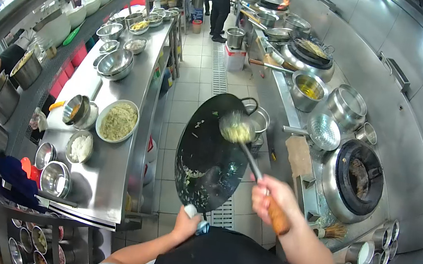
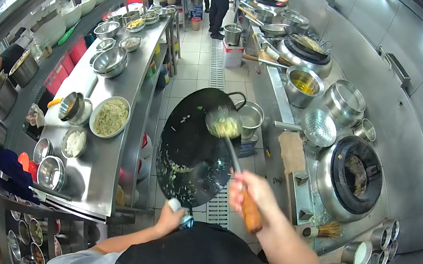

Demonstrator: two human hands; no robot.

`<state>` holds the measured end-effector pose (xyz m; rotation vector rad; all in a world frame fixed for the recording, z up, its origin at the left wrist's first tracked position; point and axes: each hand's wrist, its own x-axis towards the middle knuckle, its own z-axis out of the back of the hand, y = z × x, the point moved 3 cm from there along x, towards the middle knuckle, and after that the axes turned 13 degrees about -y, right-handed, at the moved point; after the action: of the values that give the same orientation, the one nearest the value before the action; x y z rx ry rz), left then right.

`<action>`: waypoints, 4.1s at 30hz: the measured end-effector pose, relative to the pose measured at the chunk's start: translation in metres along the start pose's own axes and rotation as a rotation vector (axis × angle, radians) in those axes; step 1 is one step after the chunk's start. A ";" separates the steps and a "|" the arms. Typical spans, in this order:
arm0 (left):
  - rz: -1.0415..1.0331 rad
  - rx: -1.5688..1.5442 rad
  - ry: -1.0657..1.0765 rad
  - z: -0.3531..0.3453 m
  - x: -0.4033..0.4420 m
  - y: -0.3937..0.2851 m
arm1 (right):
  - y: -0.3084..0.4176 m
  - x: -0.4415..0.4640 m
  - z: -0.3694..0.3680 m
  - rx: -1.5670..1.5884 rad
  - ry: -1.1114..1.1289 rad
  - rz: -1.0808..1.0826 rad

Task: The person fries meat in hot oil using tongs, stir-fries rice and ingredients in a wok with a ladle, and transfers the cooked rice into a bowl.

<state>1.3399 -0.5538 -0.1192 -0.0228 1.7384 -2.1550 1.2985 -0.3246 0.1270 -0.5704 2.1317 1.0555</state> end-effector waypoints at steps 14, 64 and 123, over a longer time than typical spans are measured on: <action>0.915 -0.506 0.200 -0.013 0.069 -0.038 | 0.081 -0.087 -0.047 0.247 0.819 0.301; 0.603 -0.391 0.240 0.083 0.079 -0.085 | 0.005 0.067 -0.061 -1.340 -0.239 1.253; 0.887 0.223 1.533 -0.606 -0.045 -0.241 | -0.007 -0.174 0.211 0.718 -1.212 0.809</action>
<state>1.1697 0.0706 -0.0258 2.3966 1.3814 -1.4868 1.5006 -0.1423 0.1591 1.0984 1.3634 0.5980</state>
